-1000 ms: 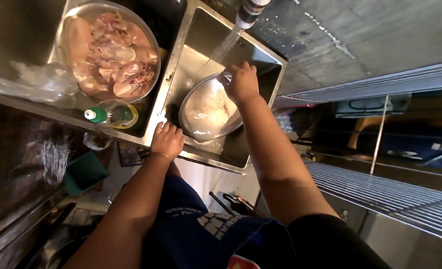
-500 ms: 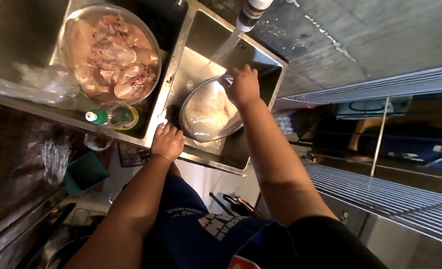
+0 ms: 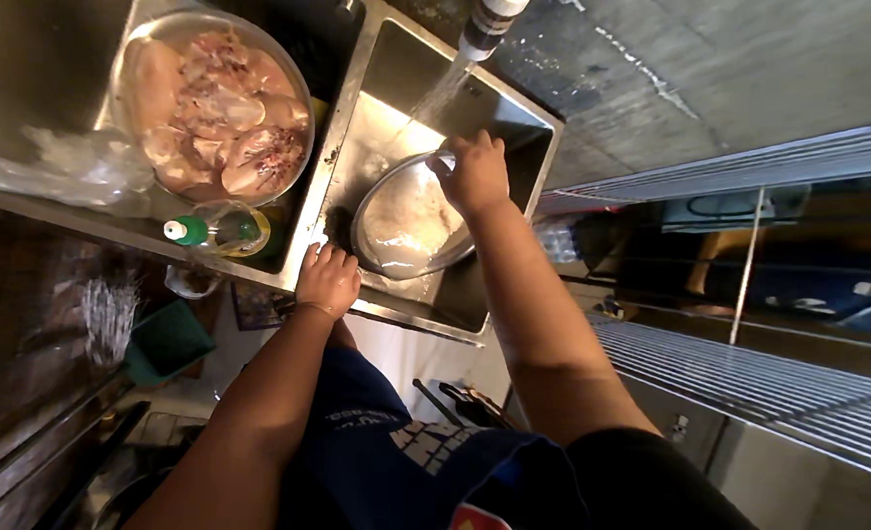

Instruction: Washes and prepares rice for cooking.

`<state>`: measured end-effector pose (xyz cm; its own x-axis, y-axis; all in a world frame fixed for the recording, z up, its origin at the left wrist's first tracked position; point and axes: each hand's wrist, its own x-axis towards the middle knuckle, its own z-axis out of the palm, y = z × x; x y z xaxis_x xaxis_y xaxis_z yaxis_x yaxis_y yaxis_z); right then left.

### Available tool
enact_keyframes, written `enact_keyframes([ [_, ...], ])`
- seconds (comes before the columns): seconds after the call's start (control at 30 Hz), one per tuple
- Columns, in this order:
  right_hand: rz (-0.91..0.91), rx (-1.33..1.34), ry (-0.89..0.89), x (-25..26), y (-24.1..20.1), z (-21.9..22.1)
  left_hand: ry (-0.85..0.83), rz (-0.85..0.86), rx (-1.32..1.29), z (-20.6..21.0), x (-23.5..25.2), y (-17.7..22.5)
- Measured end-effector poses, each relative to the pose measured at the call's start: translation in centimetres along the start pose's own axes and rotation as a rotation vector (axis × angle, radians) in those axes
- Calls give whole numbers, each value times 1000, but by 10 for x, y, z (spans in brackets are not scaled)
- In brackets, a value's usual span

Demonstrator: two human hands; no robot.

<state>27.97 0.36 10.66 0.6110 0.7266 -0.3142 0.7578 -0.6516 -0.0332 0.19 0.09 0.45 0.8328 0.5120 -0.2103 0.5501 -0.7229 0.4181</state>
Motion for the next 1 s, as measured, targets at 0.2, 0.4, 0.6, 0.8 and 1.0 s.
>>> enact_keyframes([
  [0.2,-3,-3,9,-4,-1,0,-16,-6,10,-2,0,0],
  [0.4,1,-6,17,-6,-1,2,6,-1,14,0,0,0],
  [0.6,-7,-12,27,-9,-1,3,13,-1,18,1,0,-1],
  [0.8,-10,-5,38,-10,-1,6,18,-6,17,3,0,0],
  [1.0,-30,8,48,-12,-1,6,29,-1,12,0,-1,0],
])
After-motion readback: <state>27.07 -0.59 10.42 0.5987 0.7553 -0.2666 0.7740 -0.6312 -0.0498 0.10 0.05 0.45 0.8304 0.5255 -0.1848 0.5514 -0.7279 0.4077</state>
